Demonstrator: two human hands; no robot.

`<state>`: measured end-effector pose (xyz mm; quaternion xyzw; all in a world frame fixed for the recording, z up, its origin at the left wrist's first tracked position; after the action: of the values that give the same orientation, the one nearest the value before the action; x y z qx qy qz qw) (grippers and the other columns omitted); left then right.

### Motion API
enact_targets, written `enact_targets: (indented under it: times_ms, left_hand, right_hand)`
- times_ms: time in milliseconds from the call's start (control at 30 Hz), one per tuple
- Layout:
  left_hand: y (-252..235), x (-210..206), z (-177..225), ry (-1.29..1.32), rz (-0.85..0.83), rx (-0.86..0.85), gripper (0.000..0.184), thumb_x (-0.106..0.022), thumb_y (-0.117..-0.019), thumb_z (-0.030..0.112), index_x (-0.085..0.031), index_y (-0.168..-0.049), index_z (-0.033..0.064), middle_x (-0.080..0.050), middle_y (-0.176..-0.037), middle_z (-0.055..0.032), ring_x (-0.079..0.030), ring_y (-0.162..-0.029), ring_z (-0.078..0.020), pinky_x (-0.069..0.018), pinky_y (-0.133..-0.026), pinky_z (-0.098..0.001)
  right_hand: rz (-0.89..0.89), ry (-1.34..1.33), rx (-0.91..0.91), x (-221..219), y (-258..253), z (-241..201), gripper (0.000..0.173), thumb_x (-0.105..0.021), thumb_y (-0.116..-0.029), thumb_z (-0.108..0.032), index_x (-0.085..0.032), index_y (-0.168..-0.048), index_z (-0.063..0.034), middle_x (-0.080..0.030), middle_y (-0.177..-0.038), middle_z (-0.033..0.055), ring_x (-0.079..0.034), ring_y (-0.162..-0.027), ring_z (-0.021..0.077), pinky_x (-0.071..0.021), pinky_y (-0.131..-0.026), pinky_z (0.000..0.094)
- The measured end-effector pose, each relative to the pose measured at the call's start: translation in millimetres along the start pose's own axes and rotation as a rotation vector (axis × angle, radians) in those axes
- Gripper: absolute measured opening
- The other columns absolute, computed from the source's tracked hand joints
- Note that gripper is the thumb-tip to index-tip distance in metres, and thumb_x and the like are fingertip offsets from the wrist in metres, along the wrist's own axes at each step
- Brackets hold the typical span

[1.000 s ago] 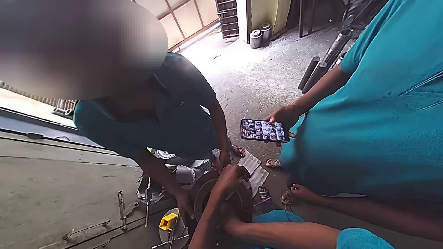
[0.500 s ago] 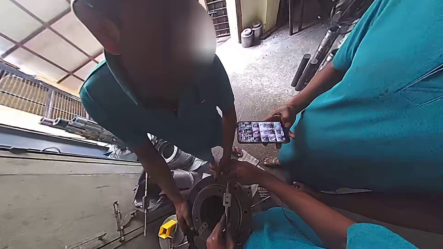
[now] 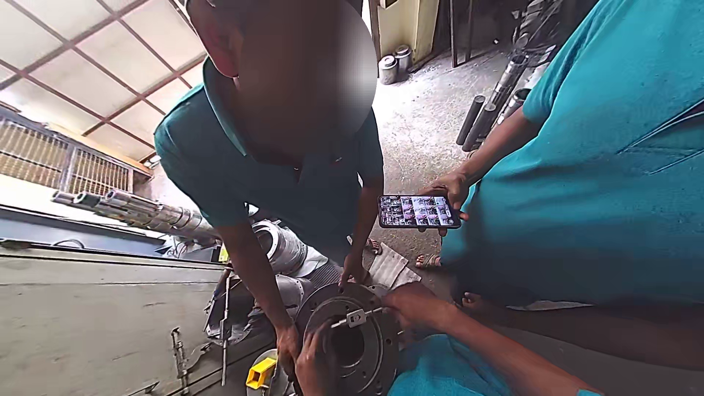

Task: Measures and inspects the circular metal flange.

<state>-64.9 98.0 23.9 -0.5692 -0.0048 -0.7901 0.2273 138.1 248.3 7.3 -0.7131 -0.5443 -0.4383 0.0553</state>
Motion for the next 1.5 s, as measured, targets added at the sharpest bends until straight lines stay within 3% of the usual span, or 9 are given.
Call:
enact_targets:
  times_ms: [167,367,433,567,767,1000,1100,1300,1500]
  left_hand:
    - [69,-1,32,0.374,-0.083,0.346,0.02,-0.066,-0.0948,0.007,-0.076,-0.109,-0.004,-0.078,-0.096,-0.0148,-0.077,-0.088,-0.0194,-0.0616,-0.088,-0.0386]
    - [14,-22,-9,0.84,-0.023,0.736,0.026,-0.058,-0.1044,0.011,-0.067,-0.121,-0.0066,-0.073,-0.094,-0.012,-0.059,-0.05,-0.0066,-0.0537,-0.045,-0.0251]
    - [-37,-31,-6,0.85,-0.118,0.678,0.025,-0.058,-0.1043,0.013,-0.069,-0.12,-0.0031,-0.072,-0.09,-0.0093,-0.058,-0.055,-0.0073,-0.0515,-0.049,-0.0251]
    - [-110,-66,23,0.734,-0.472,0.348,0.023,-0.059,-0.1022,0.013,-0.075,-0.116,0.0049,-0.078,-0.105,-0.0059,-0.074,-0.093,-0.0129,-0.0599,-0.086,-0.0359]
    - [-86,-40,-9,0.667,-0.395,0.463,0.02,-0.064,-0.1009,0.019,-0.074,-0.109,0.0025,-0.072,-0.085,-0.0063,-0.062,-0.063,-0.0118,-0.0545,-0.06,-0.0334]
    - [-28,-26,-30,0.702,-0.085,0.619,0.018,-0.067,-0.0995,0.014,-0.075,-0.105,-0.0002,-0.074,-0.088,-0.0075,-0.064,-0.068,-0.0098,-0.0544,-0.061,-0.0298]
    - [-85,-51,-8,0.715,-0.307,0.394,0.022,-0.063,-0.1011,0.013,-0.074,-0.113,-0.0006,-0.077,-0.103,-0.0096,-0.073,-0.093,-0.014,-0.0588,-0.09,-0.0368]
    - [-132,-75,95,0.446,-0.92,-0.018,0.024,-0.057,-0.1031,0.02,-0.074,-0.114,0.0077,-0.076,-0.106,-0.001,-0.071,-0.097,-0.0115,-0.055,-0.095,-0.0382]
    - [-82,-39,41,0.469,-0.472,0.031,0.031,-0.059,-0.1005,0.026,-0.071,-0.125,0.0125,-0.076,-0.113,-0.0007,-0.072,-0.103,-0.0122,-0.0592,-0.096,-0.0423]
  right_hand:
    - [0.126,0.027,0.117,33,-46,3,0.026,-0.056,-0.1048,-0.026,-0.072,-0.122,-0.0148,-0.072,-0.119,0.0138,-0.067,-0.111,0.0383,-0.0517,-0.087,0.0644]
    - [-0.157,-0.075,0.056,30,-11,-1,0.024,-0.059,-0.1025,-0.021,-0.073,-0.106,-0.0019,-0.071,-0.092,0.022,-0.068,-0.091,0.043,-0.0496,-0.081,0.0653]
    - [-0.244,-0.313,0.093,-7,0,-9,0.026,-0.057,-0.1042,-0.017,-0.07,-0.102,0.0059,-0.07,-0.086,0.0212,-0.068,-0.079,0.0362,-0.0522,-0.077,0.0579]
    - [-0.25,-0.779,-0.152,-78,2,-45,0.031,-0.049,-0.1083,-0.023,-0.065,-0.106,0.0034,-0.075,-0.089,0.0135,-0.073,-0.072,0.0233,-0.0605,-0.073,0.044]
    - [-0.289,-0.768,-0.15,-59,6,-15,0.032,-0.05,-0.1089,-0.025,-0.066,-0.113,0.0031,-0.073,-0.089,0.012,-0.07,-0.072,0.0189,-0.059,-0.072,0.0394]
    - [-0.229,-0.559,-0.169,-15,4,10,0.031,-0.052,-0.108,-0.026,-0.07,-0.11,-0.0016,-0.073,-0.082,0.0091,-0.069,-0.066,0.0184,-0.0577,-0.07,0.041]
    - [-0.338,-0.78,-0.152,-53,7,-21,0.033,-0.048,-0.1099,-0.023,-0.065,-0.117,0.0038,-0.074,-0.09,0.0138,-0.073,-0.073,0.0213,-0.0611,-0.074,0.0407]
    - [0.009,-1.431,-0.363,-107,-26,-101,0.027,-0.042,-0.1113,-0.017,-0.061,-0.108,0.0016,-0.074,-0.084,0.0068,-0.074,-0.071,0.014,-0.0625,-0.071,0.0307]
    - [-0.038,-0.671,0.041,-59,-11,-52,0.028,-0.057,-0.1021,-0.022,-0.072,-0.103,0.0014,-0.072,-0.088,0.0166,-0.07,-0.08,0.0291,-0.0543,-0.078,0.0529]
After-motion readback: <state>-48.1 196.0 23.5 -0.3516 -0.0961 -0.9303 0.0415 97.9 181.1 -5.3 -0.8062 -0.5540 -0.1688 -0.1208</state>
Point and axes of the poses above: each hand's wrist, its own y-axis away from the middle knuckle, its own x-axis out of the back of the hand, z = x × y, the point moved 5 cm from there along -y, towards the middle knuckle
